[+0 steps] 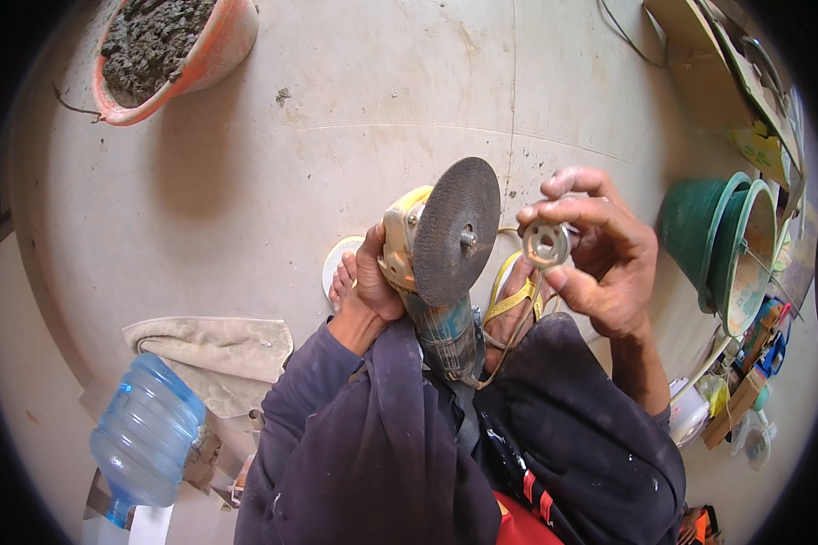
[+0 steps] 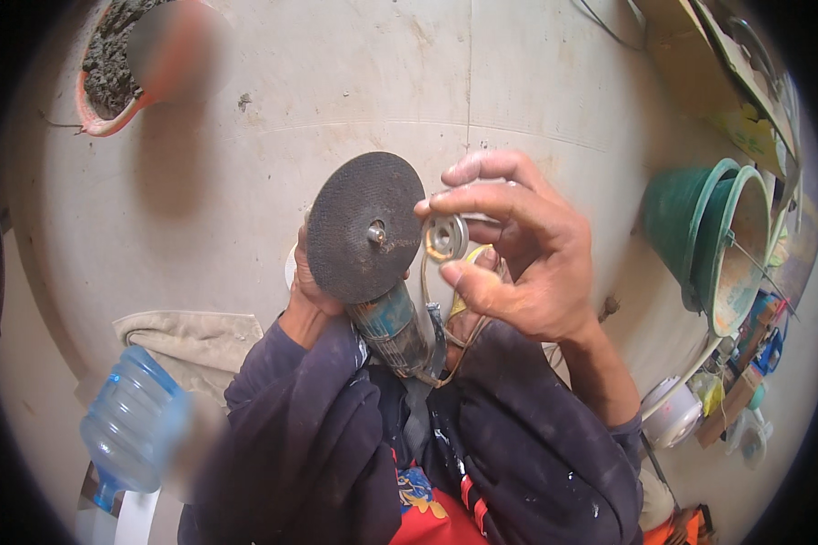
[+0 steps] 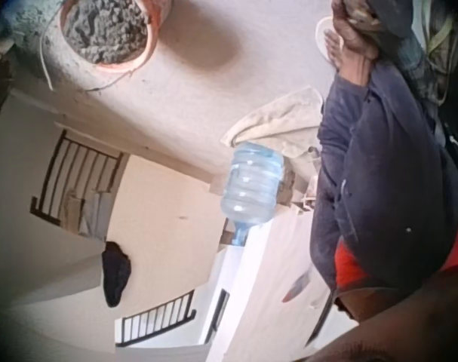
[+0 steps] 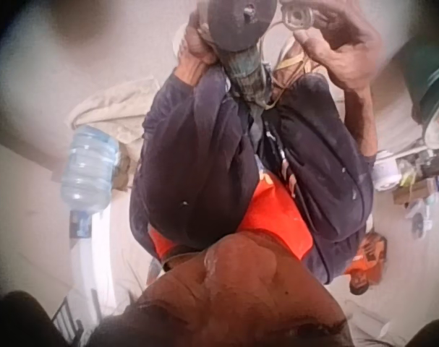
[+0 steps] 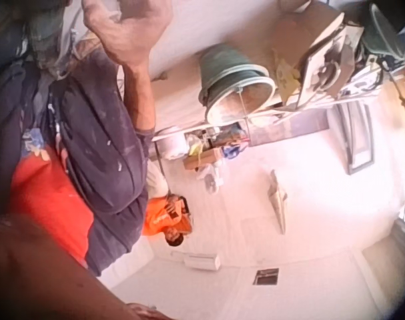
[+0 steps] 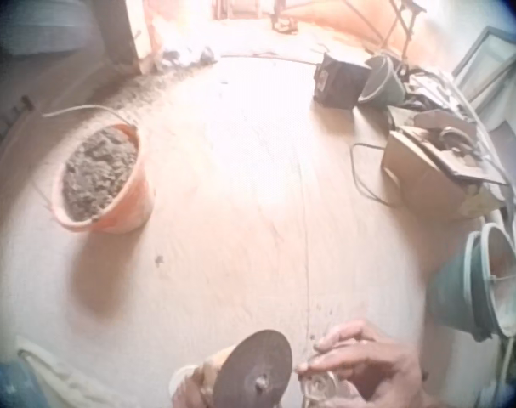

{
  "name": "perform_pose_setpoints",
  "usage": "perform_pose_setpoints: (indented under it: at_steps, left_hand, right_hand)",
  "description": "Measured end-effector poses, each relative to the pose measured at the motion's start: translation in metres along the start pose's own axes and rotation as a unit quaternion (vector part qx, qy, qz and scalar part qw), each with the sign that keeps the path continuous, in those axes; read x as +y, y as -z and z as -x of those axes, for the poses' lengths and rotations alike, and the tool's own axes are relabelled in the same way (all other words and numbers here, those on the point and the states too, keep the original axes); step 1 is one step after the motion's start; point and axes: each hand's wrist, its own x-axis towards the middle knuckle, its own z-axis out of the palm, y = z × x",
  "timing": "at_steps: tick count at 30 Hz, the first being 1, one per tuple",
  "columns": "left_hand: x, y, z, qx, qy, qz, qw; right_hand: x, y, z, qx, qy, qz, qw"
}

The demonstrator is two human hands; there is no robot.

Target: The person sits on the floor and assembles an angle grinder by attaching a grinding disc and tightening the nut. The person handles the grinder, disc, and nut, securing the disc onto the tool.

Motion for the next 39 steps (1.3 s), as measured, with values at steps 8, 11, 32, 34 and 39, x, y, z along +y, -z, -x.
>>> perform_pose_setpoints:
  at_steps: [8,11,32,34,39]
  left_hand:
    - [0.000,0.000,-0.003,-0.058,0.004,0.061,0.996]
    - [0.000,-0.001,-0.003,-0.044,0.007,0.057,0.997]
    - [0.002,-0.011,0.000,-0.006,-0.018,-0.063,0.998]
    - [0.003,-0.013,-0.001,-0.007,-0.021,-0.076,0.997]
    - [0.002,-0.008,-0.001,-0.012,-0.023,-0.091,0.996]
  right_hand:
    - [0.015,-0.019,-0.004,0.031,0.158,0.190,0.968]
    - [0.023,-0.025,-0.004,0.006,0.185,0.260,0.948]
    - [0.011,-0.036,-0.004,0.018,0.182,0.400,0.898]
    - [0.010,-0.035,-0.004,0.020,0.184,0.402,0.897]
    - [0.006,-0.035,-0.006,0.023,0.165,0.407,0.898]
